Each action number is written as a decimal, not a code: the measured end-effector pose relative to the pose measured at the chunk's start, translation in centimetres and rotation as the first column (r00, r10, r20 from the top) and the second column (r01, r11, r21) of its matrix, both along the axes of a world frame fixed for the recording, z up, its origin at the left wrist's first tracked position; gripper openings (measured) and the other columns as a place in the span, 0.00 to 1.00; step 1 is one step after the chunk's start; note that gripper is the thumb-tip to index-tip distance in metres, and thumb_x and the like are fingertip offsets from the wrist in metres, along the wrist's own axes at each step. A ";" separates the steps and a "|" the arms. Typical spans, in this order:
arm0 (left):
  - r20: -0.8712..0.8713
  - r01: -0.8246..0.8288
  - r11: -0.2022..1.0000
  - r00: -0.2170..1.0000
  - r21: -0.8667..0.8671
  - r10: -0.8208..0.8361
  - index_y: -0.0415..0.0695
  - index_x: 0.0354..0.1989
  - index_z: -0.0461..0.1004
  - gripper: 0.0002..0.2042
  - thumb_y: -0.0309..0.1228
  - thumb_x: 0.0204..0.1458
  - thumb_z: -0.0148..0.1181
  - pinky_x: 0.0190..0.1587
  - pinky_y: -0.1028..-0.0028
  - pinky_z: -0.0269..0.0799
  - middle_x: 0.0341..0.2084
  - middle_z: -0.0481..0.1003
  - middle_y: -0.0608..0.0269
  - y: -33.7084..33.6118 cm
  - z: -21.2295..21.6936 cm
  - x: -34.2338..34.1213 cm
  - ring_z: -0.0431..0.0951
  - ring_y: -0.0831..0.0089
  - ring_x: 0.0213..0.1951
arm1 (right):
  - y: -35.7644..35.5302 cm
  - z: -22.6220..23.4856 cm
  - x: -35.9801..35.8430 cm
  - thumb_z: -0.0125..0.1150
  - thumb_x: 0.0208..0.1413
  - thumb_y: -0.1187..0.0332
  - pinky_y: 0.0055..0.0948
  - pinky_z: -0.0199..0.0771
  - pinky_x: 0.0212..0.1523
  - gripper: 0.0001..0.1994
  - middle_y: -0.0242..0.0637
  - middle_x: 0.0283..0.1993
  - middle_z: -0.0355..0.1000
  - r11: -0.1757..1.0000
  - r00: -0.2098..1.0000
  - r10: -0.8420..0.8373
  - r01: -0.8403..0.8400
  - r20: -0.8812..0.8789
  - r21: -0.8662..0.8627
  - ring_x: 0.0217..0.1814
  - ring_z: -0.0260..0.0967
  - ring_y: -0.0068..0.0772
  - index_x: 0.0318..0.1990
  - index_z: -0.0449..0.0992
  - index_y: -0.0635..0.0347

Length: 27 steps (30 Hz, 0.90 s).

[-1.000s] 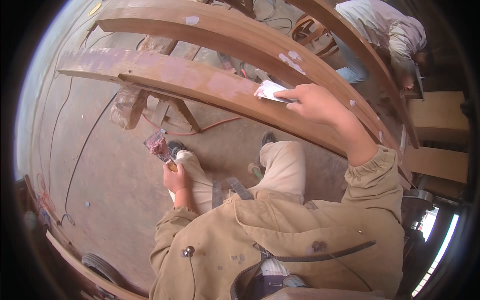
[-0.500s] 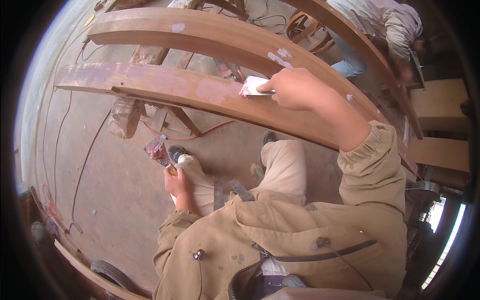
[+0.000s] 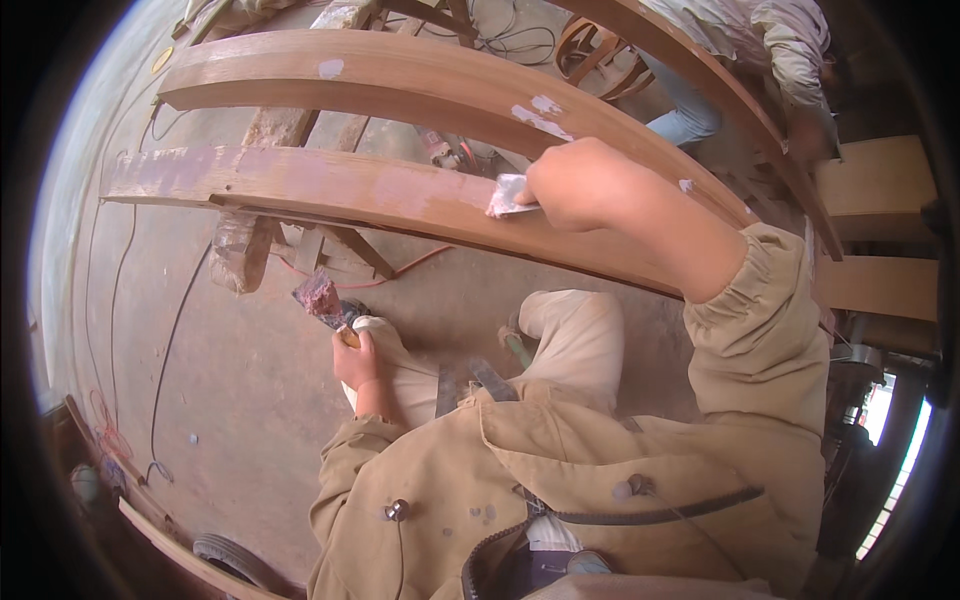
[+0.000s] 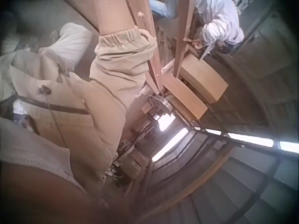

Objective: The person applies a pinkish filler to curved wooden planks using a putty knife, spreading it along the surface and edges. They repeatedly scoop filler from a container and smooth it onto the wood, working on multiple planks in a workshop setting.

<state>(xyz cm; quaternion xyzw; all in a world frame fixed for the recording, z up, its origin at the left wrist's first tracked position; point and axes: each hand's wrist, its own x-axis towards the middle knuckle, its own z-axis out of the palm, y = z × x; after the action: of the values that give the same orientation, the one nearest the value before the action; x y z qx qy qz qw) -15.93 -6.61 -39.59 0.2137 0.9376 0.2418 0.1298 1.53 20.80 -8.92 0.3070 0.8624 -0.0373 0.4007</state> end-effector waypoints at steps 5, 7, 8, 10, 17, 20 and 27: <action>-0.038 0.005 1.000 0.999 -0.014 -0.005 0.47 0.37 0.70 0.17 0.43 0.40 0.53 0.36 0.61 0.69 0.30 0.75 0.54 0.6 0.2 0.3 0.75 0.53 0.34 | -0.4 -0.1 5.2 0.53 0.46 0.72 0.36 0.70 0.41 0.20 0.40 0.40 0.73 0.991 0.959 -0.125 0.110 -0.255 -0.073 0.41 0.71 0.40 0.49 0.74 0.41; -0.033 0.016 1.000 0.999 -0.027 -0.017 0.47 0.37 0.70 0.18 0.43 0.40 0.53 0.36 0.61 0.69 0.30 0.75 0.54 0.9 0.5 0.6 0.75 0.53 0.34 | -1.2 -1.1 6.0 0.54 0.50 0.69 0.38 0.70 0.40 0.18 0.42 0.36 0.72 0.991 0.891 -0.136 0.125 -0.433 -0.055 0.40 0.70 0.43 0.50 0.72 0.40; -0.044 0.020 0.999 0.999 -0.034 -0.022 0.47 0.37 0.70 0.18 0.44 0.40 0.53 0.36 0.61 0.69 0.30 0.75 0.54 0.8 0.4 0.5 0.75 0.53 0.34 | -1.5 -1.7 5.8 0.54 0.50 0.68 0.39 0.70 0.40 0.18 0.42 0.35 0.72 0.990 0.898 -0.138 0.131 -0.417 -0.046 0.40 0.70 0.43 0.51 0.72 0.40; -0.065 0.029 0.998 0.997 -0.048 -0.032 0.47 0.37 0.70 0.18 0.44 0.40 0.53 0.36 0.60 0.69 0.30 0.75 0.53 0.6 0.0 0.3 0.75 0.52 0.34 | -2.2 -3.0 5.6 0.54 0.50 0.68 0.40 0.69 0.39 0.18 0.42 0.34 0.71 0.989 0.912 -0.144 0.145 -0.385 -0.029 0.38 0.70 0.45 0.51 0.71 0.40; -0.016 0.009 0.999 1.000 -0.045 -0.009 0.47 0.37 0.70 0.18 0.44 0.40 0.53 0.36 0.60 0.69 0.30 0.75 0.53 0.8 0.7 0.4 0.74 0.52 0.34 | -0.8 -1.0 6.2 0.50 0.47 0.74 0.38 0.70 0.39 0.19 0.45 0.33 0.73 0.993 0.908 -0.103 0.072 -0.406 -0.092 0.36 0.71 0.45 0.47 0.75 0.43; -0.027 0.013 1.000 1.000 -0.027 -0.014 0.47 0.37 0.70 0.18 0.44 0.40 0.53 0.36 0.60 0.69 0.30 0.75 0.54 0.8 0.4 0.5 0.75 0.52 0.34 | -0.7 -0.6 3.6 0.48 0.45 0.76 0.36 0.71 0.40 0.21 0.44 0.34 0.74 0.994 0.935 -0.112 0.107 -0.338 -0.034 0.37 0.72 0.44 0.47 0.75 0.43; -0.015 -0.005 1.000 1.000 -0.020 0.005 0.48 0.36 0.70 0.17 0.44 0.40 0.53 0.36 0.61 0.69 0.29 0.75 0.54 0.9 1.2 0.7 0.75 0.52 0.33 | 0.0 0.8 6.9 0.52 0.45 0.75 0.35 0.70 0.42 0.20 0.41 0.38 0.74 0.987 0.968 -0.161 0.152 -0.192 -0.060 0.41 0.71 0.42 0.47 0.75 0.44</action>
<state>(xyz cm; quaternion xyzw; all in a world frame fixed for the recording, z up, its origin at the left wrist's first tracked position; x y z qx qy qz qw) -15.23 -5.70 -38.43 0.2119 0.9414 0.2310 0.1244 8.44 20.77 -8.14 0.3599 0.8698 -0.1182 0.3161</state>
